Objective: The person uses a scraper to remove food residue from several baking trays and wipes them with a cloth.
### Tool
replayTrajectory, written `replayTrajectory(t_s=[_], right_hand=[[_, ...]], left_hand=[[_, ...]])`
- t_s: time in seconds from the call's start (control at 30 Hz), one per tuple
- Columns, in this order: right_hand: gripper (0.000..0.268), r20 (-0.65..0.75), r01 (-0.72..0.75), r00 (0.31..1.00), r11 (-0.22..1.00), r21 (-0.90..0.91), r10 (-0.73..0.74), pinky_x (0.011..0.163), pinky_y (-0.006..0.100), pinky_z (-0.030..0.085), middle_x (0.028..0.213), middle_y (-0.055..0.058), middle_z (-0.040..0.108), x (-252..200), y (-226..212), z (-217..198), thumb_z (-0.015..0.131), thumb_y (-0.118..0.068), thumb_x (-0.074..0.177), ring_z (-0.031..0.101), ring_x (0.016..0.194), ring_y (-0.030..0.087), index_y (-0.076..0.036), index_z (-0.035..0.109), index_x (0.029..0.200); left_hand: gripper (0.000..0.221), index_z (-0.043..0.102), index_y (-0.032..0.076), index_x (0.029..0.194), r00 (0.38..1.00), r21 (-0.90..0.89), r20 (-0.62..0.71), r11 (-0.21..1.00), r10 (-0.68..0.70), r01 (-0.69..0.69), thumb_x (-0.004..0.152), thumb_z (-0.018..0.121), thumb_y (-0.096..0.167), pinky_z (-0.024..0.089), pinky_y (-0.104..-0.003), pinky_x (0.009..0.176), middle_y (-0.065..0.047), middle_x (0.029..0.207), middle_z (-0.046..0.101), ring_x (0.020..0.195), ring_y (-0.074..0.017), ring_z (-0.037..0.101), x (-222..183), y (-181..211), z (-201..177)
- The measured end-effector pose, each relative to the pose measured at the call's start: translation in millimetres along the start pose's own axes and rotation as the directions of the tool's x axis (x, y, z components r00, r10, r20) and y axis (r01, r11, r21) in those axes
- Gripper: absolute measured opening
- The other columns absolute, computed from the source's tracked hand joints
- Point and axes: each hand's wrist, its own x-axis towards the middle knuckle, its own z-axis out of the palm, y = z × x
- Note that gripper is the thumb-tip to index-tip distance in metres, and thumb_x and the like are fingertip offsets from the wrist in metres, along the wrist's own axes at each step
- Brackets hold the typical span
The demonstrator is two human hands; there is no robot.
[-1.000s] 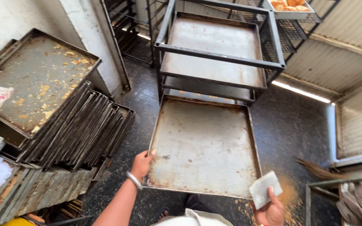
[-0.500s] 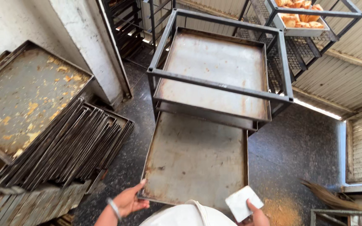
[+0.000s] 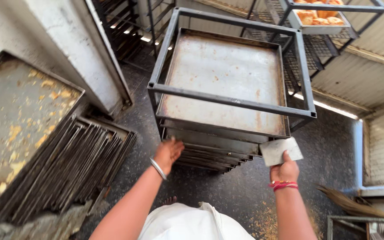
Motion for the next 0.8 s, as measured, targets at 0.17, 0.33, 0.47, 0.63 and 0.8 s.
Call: replayTrajectory(t_s=[0.17,0.33,0.47,0.63,0.8], right_hand=[[0.037,-0.194,-0.293,0.94,0.955,-0.039,0.281,0.097,0.043,0.055,0.131,0.007,0.066,-91,42,-20,0.056,-0.017,0.1,0.066,0.116,0.025,-0.006,0.057,0.136],[0.035,-0.472,-0.429,0.793,0.903,0.017,0.386,0.096,0.044,0.054,0.126,0.007,0.067,-172,74,-29,0.057,-0.023,0.102,0.067,0.112,0.025,-0.008,0.057,0.133],[0.035,-0.453,-0.396,0.823,0.918,-0.025,0.342,0.09,0.045,0.056,0.116,0.01,0.072,-204,81,-21,0.057,-0.025,0.1,0.071,0.104,0.026,-0.004,0.06,0.128],[0.037,-0.428,-0.349,0.864,0.929,-0.127,0.266,0.082,0.044,0.056,0.109,0.012,0.072,-255,91,-13,0.062,-0.028,0.098,0.071,0.096,0.026,0.001,0.063,0.122],[0.037,-0.556,-0.427,0.77,0.9,-0.086,0.312,0.082,0.045,0.057,0.109,0.012,0.073,-302,90,-21,0.061,-0.029,0.097,0.071,0.097,0.025,0.0,0.065,0.12]], left_hand=[[0.042,0.057,0.007,0.121,0.923,0.184,0.109,0.92,-0.369,0.346,0.098,0.062,0.042,0.057,-0.031,0.081,-0.015,0.121,0.076,0.108,-0.0236,0.073,-13,-50,-3],[0.041,0.059,0.008,0.117,0.792,0.529,0.064,0.693,-0.607,0.489,0.099,0.059,0.045,0.056,-0.03,0.08,-0.013,0.12,0.078,0.103,-0.0208,0.074,-5,-68,-19],[0.041,0.061,0.01,0.117,0.787,0.671,0.027,0.595,-0.616,0.442,0.101,0.056,0.047,0.052,-0.029,0.075,-0.012,0.118,0.077,0.099,-0.0189,0.072,32,-69,-16],[0.033,0.062,0.01,0.115,0.724,0.26,0.218,0.754,-0.655,0.604,0.096,0.061,0.037,0.054,-0.03,0.076,-0.01,0.116,0.075,0.103,-0.023,0.073,85,-89,19],[0.026,0.066,0.01,0.117,0.894,0.071,0.157,0.908,-0.419,0.413,0.093,0.062,0.021,0.055,-0.031,0.077,-0.004,0.117,0.079,0.11,-0.0213,0.074,112,-115,50]])
